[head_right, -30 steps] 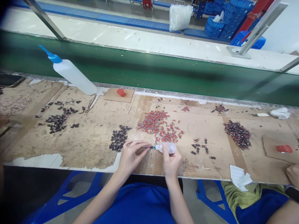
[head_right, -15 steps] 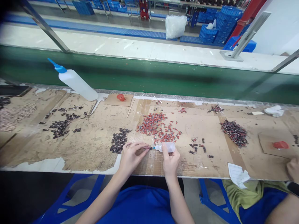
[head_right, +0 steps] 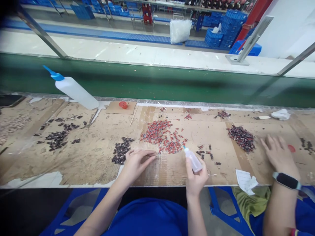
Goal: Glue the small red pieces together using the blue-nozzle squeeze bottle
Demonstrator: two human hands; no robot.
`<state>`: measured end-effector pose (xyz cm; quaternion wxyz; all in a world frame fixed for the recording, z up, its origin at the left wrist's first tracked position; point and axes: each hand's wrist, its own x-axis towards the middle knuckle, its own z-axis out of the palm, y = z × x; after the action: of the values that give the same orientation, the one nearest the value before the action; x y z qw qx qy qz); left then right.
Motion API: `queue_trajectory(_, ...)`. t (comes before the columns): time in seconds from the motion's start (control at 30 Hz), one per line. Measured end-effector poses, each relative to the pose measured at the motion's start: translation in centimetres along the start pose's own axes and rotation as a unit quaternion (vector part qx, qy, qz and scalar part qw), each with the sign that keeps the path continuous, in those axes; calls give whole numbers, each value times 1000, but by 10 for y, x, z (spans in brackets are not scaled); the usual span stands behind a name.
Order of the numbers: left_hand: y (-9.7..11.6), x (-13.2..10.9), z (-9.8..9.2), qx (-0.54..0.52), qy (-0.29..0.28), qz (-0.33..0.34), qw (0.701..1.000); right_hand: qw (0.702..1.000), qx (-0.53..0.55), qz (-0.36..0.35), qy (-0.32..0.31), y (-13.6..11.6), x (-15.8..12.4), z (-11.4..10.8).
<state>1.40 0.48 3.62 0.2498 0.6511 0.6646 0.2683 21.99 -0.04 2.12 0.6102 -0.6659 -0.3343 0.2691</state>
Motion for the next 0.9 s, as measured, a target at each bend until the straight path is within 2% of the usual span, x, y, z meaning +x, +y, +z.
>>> queue_trajectory(0.1,3,13,6,27,37,36,998,991,-116,-57,18,4,2,-10)
queue_trajectory(0.2,0,24,18,51,57,68,995,960,-236,-150,29,9,-3,-8)
queue_trajectory(0.27,-7,29,25,71,54,88,992,936,-263,-231,29,11,-7,-3)
queue_trajectory(0.33,-18,33,27,93,51,106,989,916,-284,-280,33,10,-9,2)
queue_trajectory(0.43,-35,38,21,115,13,141,983,902,-303,-305,44,2,-16,5)
queue_trajectory(0.53,-43,37,11,114,11,169,979,905,-259,-334,40,-11,-25,6)
queue_trajectory(0.6,-42,33,5,86,34,180,979,913,-207,-352,-9,-19,-31,9)
queue_trajectory(0.7,-39,27,1,37,63,207,976,909,-150,-368,-128,-27,-34,21)
queue_trajectory(0.8,-37,25,-1,27,42,251,967,879,-160,-382,-235,-26,-32,38)
queue_trajectory(0.9,-35,24,-1,22,58,279,958,843,-210,-397,-294,-19,-28,53)
